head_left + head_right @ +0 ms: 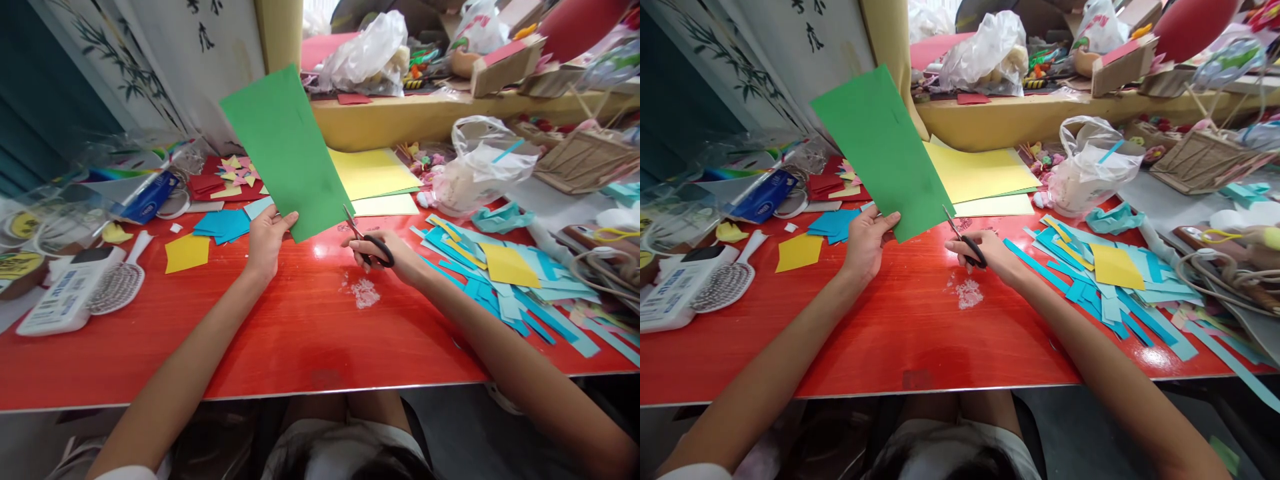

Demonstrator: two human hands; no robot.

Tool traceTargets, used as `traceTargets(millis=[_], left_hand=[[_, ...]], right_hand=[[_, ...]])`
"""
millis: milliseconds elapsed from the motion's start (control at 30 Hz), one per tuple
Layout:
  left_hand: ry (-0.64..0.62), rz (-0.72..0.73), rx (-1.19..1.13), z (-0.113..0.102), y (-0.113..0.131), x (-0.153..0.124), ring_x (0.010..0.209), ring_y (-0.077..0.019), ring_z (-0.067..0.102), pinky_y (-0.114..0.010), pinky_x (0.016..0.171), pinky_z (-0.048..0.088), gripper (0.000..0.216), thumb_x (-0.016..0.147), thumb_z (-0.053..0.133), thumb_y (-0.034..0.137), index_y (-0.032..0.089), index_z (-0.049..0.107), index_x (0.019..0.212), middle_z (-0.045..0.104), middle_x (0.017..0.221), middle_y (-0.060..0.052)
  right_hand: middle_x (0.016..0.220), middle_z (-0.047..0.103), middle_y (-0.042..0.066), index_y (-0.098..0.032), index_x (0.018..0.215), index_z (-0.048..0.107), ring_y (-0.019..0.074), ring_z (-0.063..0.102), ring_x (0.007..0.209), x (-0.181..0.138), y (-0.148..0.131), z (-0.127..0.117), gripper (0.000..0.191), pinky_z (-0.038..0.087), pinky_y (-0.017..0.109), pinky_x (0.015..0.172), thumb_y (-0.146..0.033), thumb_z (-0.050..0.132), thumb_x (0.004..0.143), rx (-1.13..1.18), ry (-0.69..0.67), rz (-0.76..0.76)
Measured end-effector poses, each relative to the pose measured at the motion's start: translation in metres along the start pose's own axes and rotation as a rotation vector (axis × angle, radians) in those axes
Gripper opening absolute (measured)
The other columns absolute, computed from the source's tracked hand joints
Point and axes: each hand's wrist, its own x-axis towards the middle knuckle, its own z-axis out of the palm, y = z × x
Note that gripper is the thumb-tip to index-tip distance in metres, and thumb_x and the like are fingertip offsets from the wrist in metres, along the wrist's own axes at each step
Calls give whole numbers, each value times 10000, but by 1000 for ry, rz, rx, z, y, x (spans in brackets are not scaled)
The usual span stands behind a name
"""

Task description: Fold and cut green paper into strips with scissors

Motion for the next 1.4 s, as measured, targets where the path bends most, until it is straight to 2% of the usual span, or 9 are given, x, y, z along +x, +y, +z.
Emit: traceTargets(millis=[67,233,400,567,733,867,1000,1167,1400], left_hand=[[-3,5,4,0,0,0,826,-167,652,-315,750,543,257,715,662,258,178,654,959,708,970,-47],[-11,14,11,1,-1,0,850,-170,649,-316,751,542,261,725,649,257,179,647,973,704,986,-45],[-11,6,-4,1,0,-1,834,-171,649,-313,728,544,257,714,659,260,180,650,959,707,971,-43],[-14,13,6,0,1,0,886,-190,645,-331,761,535,257,724,649,274,186,648,965,700,995,-47],[-6,15,27,-1,0,0,893,-187,643,-324,770,532,264,727,646,279,188,648,974,696,1014,-48],[-11,21,31,-2,-1,0,899,-190,643,-314,755,532,255,736,641,279,190,648,974,697,1019,-47],[-14,22,26,-2,-1,1,920,-201,643,-319,755,530,251,739,641,272,190,645,976,695,1021,-47],[-4,17,21,-2,0,1,912,-199,645,-330,777,529,227,731,646,261,181,646,944,699,1002,-50],[-36,23,40,-1,0,0,873,-197,652,-341,779,531,220,731,646,252,179,655,938,706,961,-50]], right_hand=[[585,544,10,-131,798,636,72,429,469,0,0,0,365,233,244,422,-494,609,774,2,-4,6],[583,542,15,-131,698,607,67,420,463,1,1,0,389,237,247,425,-512,599,775,-19,0,2],[572,541,11,-129,808,645,75,429,468,0,1,1,367,243,246,422,-492,598,781,-8,4,-7],[567,531,0,-143,810,639,70,421,458,0,2,2,354,237,240,418,-494,602,782,-24,19,-21],[542,510,-3,-152,663,581,75,429,457,-1,1,4,383,232,243,417,-518,601,775,-73,35,-25],[526,487,-16,-160,575,512,71,439,451,-1,2,6,414,282,245,460,-498,584,802,-86,27,-81],[522,481,-18,-164,552,485,79,454,457,-2,6,7,427,326,254,497,-489,575,814,-99,40,-118],[496,472,-19,-167,557,485,77,414,461,-3,5,9,435,288,253,474,-497,547,833,-124,44,-149],[465,490,-8,-165,540,496,73,412,426,-4,0,12,454,269,247,437,-520,554,817,-100,83,-79]])
